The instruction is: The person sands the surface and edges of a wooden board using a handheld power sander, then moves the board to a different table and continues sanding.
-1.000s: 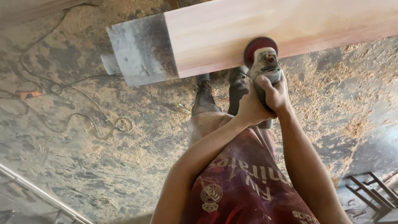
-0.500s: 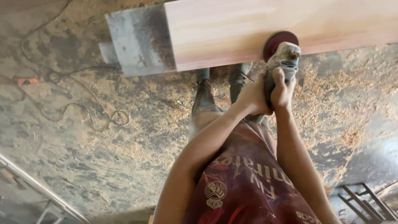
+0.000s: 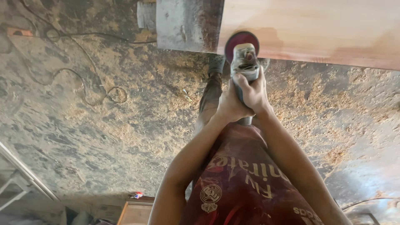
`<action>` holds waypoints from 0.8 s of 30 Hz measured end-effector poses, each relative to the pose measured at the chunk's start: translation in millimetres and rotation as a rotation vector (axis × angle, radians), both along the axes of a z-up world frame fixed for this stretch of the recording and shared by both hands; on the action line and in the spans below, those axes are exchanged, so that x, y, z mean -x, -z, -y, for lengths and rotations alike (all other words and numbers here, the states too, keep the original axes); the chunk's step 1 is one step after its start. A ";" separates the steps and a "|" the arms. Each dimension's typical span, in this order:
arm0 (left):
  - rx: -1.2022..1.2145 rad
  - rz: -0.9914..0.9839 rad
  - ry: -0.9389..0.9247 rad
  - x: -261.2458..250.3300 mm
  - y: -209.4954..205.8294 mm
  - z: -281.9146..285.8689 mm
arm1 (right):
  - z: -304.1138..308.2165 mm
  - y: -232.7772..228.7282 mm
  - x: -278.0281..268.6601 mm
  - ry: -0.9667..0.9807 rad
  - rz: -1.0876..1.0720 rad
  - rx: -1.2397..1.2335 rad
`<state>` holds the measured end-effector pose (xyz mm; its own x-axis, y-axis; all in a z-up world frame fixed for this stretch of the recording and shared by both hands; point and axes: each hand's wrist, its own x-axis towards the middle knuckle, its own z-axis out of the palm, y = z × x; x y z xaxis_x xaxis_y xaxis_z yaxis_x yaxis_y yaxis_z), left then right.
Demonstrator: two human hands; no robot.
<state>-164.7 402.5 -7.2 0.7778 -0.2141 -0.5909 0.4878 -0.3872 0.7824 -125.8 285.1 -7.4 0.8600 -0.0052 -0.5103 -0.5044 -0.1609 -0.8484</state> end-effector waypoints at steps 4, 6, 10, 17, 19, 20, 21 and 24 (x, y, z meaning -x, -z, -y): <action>-0.009 -0.050 -0.131 10.5 -2.0 -19.8 | -25.3 3.6 -2.7 -0.195 -0.091 0.190; 0.019 -0.013 -0.174 10.2 -0.6 -27.1 | -31.3 2.1 -4.9 -0.220 -0.112 0.214; 0.096 0.024 -0.163 14.2 -3.8 -5.9 | -12.6 -4.8 -5.1 -0.179 -0.077 0.165; 0.027 -0.169 0.147 17.1 -5.4 38.1 | 44.0 -0.3 35.0 0.095 -0.087 0.057; 0.036 -0.165 0.234 5.8 -6.4 45.8 | 59.4 4.1 45.9 0.164 -0.032 0.040; 0.040 -0.172 0.275 1.3 -8.0 48.6 | 65.0 6.9 50.2 0.193 -0.006 0.029; 0.044 -0.178 0.316 -2.6 -9.5 50.6 | 69.4 9.6 52.8 0.251 0.013 0.002; -0.035 -0.124 0.416 -9.9 -8.9 45.8 | 64.3 12.1 53.5 0.338 0.045 -0.099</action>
